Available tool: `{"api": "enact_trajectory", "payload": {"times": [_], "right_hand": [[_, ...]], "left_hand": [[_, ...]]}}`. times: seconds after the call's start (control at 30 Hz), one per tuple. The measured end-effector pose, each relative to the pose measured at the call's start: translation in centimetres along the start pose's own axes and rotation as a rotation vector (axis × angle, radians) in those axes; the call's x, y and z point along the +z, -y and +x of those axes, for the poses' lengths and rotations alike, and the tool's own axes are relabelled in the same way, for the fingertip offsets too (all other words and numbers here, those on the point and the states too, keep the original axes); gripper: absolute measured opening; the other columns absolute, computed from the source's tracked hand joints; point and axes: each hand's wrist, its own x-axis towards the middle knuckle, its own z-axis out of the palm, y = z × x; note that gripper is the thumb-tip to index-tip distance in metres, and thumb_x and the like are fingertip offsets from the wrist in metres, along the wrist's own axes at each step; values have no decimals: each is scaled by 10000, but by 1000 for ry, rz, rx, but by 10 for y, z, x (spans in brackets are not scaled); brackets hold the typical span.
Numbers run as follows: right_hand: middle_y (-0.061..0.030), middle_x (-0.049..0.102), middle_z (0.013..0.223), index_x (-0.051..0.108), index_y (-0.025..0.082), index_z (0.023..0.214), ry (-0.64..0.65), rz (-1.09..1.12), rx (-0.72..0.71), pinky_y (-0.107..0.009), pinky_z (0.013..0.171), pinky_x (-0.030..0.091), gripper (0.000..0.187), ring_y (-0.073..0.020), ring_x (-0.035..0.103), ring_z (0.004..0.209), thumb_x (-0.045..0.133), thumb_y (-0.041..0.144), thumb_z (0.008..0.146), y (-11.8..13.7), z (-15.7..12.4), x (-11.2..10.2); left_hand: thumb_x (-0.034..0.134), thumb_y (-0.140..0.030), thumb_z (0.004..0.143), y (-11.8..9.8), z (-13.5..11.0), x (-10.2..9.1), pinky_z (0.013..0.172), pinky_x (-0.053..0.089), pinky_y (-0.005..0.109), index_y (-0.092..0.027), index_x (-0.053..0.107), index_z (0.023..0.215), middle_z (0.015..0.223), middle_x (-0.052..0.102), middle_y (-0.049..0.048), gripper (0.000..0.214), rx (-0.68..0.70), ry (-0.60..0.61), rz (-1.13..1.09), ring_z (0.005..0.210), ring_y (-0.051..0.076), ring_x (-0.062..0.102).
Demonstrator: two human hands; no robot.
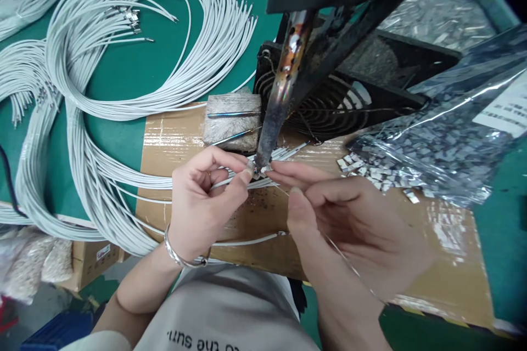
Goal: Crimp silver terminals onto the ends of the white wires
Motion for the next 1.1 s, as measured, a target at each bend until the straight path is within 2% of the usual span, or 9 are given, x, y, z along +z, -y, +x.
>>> {"api": "enact_trajectory", "payload": {"times": [0.33,0.53,0.73,0.9,1.1], "right_hand": [[-56,834,1136,646,215,868,27,-33,-33,-294,977,657,202,-195,809,1094,711,28,909,0,1,-2],[-50,831,1158,664,233,882,53,-45,-44,-380,967,664,205,-239,810,1092,727,38,890,-2,2,-4],[-48,839,1087,654,243,826,-69,-48,22,-389,908,667,189,-232,816,1015,715,94,927,3,0,6],[-30,840,1075,661,236,817,-79,-51,7,-333,874,673,185,-201,817,992,728,97,919,4,1,6],[-24,831,1150,687,230,895,21,-58,-45,-304,946,643,220,-184,809,1049,744,18,876,-1,1,-2]], "left_hand": [[809,-27,727,0,1,0,419,299,167,-178,749,703,803,787,9,164,16,-7,27,513,38,455],[824,-31,707,-1,0,-1,423,307,179,-176,750,690,806,789,22,163,9,-17,36,513,50,461],[845,-60,686,-1,1,1,414,284,191,-175,742,672,790,781,33,156,-16,-27,49,493,52,427],[841,-66,698,-2,1,1,408,260,196,-178,733,671,793,779,31,158,-5,-22,50,480,45,389],[832,-56,709,-2,1,0,415,277,194,-176,729,677,804,784,31,161,9,-27,69,495,49,415]]}}
